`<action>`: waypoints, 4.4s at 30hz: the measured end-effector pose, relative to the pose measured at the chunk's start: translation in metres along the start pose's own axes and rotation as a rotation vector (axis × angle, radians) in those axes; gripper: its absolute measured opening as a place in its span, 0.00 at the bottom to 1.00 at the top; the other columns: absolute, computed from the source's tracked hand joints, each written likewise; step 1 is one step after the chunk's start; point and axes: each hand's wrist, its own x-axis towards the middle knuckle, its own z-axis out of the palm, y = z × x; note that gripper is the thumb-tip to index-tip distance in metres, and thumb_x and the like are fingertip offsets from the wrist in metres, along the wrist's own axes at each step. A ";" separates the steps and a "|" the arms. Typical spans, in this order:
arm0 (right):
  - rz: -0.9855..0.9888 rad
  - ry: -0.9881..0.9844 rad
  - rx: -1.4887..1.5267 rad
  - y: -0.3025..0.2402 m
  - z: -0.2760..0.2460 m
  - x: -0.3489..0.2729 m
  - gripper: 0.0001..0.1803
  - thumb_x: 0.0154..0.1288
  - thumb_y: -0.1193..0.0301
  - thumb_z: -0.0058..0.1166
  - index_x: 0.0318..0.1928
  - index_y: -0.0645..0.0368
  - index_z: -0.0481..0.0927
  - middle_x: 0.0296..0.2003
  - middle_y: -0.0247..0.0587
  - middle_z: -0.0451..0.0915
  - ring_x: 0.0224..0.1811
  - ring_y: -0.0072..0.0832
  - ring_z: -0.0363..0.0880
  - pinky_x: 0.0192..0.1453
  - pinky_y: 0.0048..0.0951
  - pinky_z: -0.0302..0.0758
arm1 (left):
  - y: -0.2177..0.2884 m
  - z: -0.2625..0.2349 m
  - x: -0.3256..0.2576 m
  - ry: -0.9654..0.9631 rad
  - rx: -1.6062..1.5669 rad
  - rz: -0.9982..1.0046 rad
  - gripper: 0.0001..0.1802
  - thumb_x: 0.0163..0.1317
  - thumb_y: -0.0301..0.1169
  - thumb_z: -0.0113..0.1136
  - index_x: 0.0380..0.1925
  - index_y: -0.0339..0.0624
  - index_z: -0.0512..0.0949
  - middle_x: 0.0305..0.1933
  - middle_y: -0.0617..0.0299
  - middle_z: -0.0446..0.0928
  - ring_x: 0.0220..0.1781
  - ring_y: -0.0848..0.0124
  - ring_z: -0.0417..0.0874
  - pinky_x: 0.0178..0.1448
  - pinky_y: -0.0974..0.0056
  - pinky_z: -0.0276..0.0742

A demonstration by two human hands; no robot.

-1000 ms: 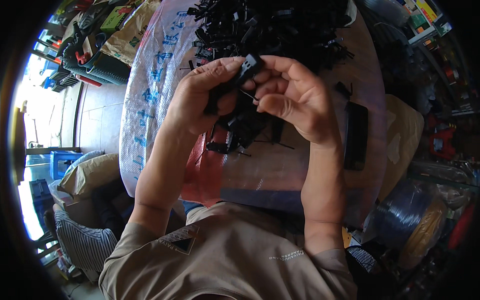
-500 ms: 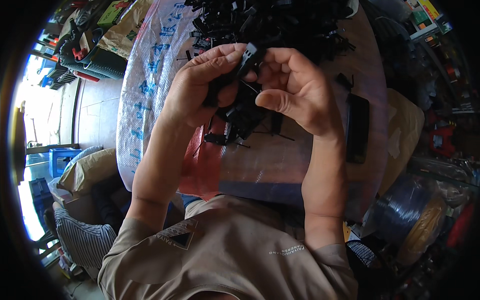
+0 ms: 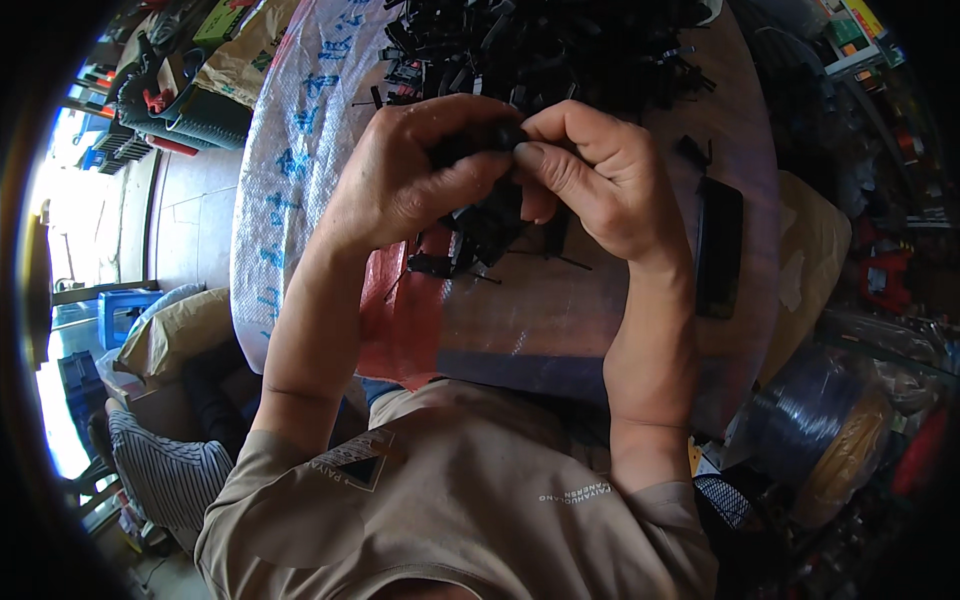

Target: Manually assembling small black plastic components by hand at a workbench.

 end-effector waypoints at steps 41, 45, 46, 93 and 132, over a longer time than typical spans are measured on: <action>-0.192 0.297 0.368 0.016 0.006 0.015 0.11 0.69 0.78 0.48 0.50 0.64 0.76 0.45 0.44 0.80 0.34 0.25 0.81 0.43 0.27 0.79 | -0.045 -0.110 -0.029 0.337 -0.070 0.102 0.20 0.65 0.39 0.61 0.51 0.37 0.78 0.43 0.60 0.82 0.42 0.73 0.80 0.50 0.67 0.77; -0.192 0.308 0.361 0.019 0.009 0.013 0.10 0.68 0.78 0.50 0.48 0.63 0.78 0.47 0.45 0.80 0.36 0.24 0.81 0.42 0.27 0.79 | -0.006 -0.027 -0.006 -0.011 -0.192 0.044 0.25 0.60 0.35 0.68 0.53 0.33 0.74 0.45 0.59 0.81 0.50 0.73 0.80 0.55 0.66 0.75; -0.201 0.307 0.350 0.018 0.008 0.013 0.09 0.69 0.78 0.50 0.47 0.64 0.79 0.47 0.45 0.80 0.36 0.24 0.81 0.42 0.26 0.79 | -0.006 -0.014 -0.001 0.001 -0.147 0.088 0.26 0.59 0.34 0.68 0.55 0.34 0.73 0.45 0.58 0.81 0.50 0.73 0.80 0.55 0.66 0.75; 0.004 0.117 -0.013 0.005 0.004 0.003 0.05 0.67 0.75 0.56 0.38 0.64 0.79 0.26 0.31 0.79 0.24 0.14 0.76 0.28 0.16 0.73 | -0.019 0.009 0.007 0.012 -0.081 0.083 0.17 0.62 0.26 0.60 0.50 0.31 0.76 0.40 0.59 0.81 0.42 0.75 0.81 0.49 0.69 0.78; -0.249 0.392 0.315 0.012 0.002 0.009 0.10 0.65 0.79 0.56 0.46 0.62 0.82 0.46 0.39 0.81 0.30 0.14 0.71 0.32 0.15 0.65 | -0.008 -0.001 0.003 0.198 -0.121 0.037 0.26 0.54 0.36 0.73 0.50 0.34 0.77 0.36 0.65 0.80 0.39 0.79 0.77 0.45 0.72 0.74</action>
